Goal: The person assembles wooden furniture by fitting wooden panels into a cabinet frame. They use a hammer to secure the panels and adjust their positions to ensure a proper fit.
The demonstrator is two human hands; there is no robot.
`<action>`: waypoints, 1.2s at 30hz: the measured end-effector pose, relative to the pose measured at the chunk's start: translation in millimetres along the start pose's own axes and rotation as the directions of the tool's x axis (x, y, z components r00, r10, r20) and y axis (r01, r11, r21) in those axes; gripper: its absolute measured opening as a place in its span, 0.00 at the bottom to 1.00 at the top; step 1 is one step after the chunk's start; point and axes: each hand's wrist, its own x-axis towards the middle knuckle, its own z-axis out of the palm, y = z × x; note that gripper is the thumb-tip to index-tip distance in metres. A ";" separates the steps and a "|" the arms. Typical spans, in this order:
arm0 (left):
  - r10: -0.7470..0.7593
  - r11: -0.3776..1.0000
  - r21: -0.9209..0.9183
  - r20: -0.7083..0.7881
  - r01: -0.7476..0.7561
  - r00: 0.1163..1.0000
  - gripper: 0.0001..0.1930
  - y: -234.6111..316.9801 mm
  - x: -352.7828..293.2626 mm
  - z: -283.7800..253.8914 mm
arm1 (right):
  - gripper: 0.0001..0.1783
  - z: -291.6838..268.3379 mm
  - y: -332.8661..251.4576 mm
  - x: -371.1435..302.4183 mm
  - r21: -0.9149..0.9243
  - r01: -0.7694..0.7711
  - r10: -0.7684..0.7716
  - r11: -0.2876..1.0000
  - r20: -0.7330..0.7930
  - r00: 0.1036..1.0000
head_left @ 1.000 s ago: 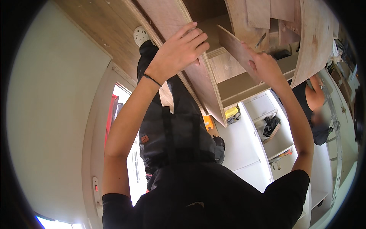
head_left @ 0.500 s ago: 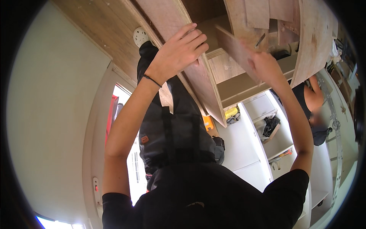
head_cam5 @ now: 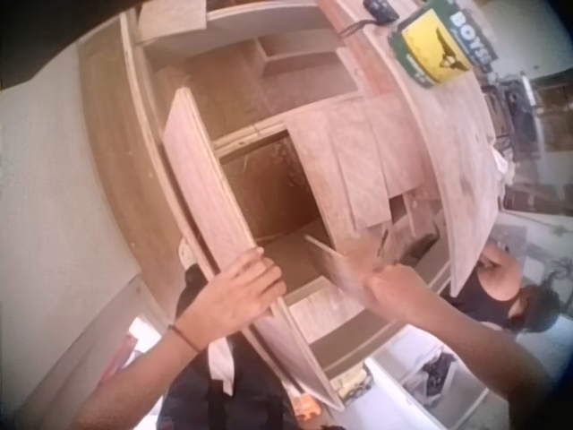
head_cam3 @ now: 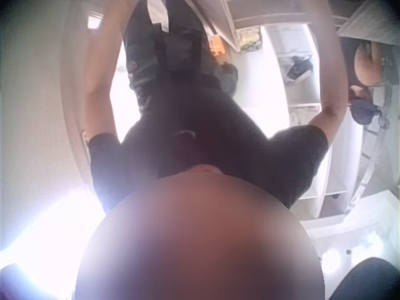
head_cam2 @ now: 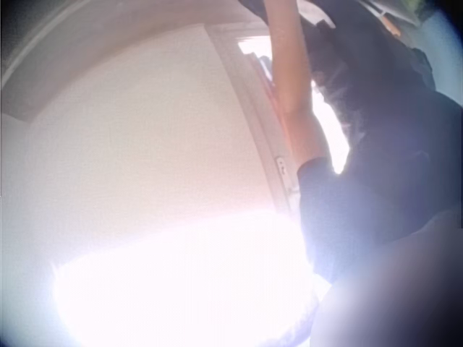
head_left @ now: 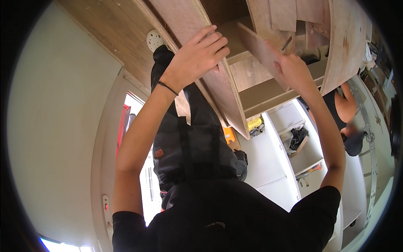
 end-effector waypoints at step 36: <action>-0.003 1.000 0.030 0.040 0.002 0.999 0.27 1.3 7.9 -5.5 | 0.34 0.9 0.2 4.0 -0.037 0.040 -0.045 0.999 -0.143 0.989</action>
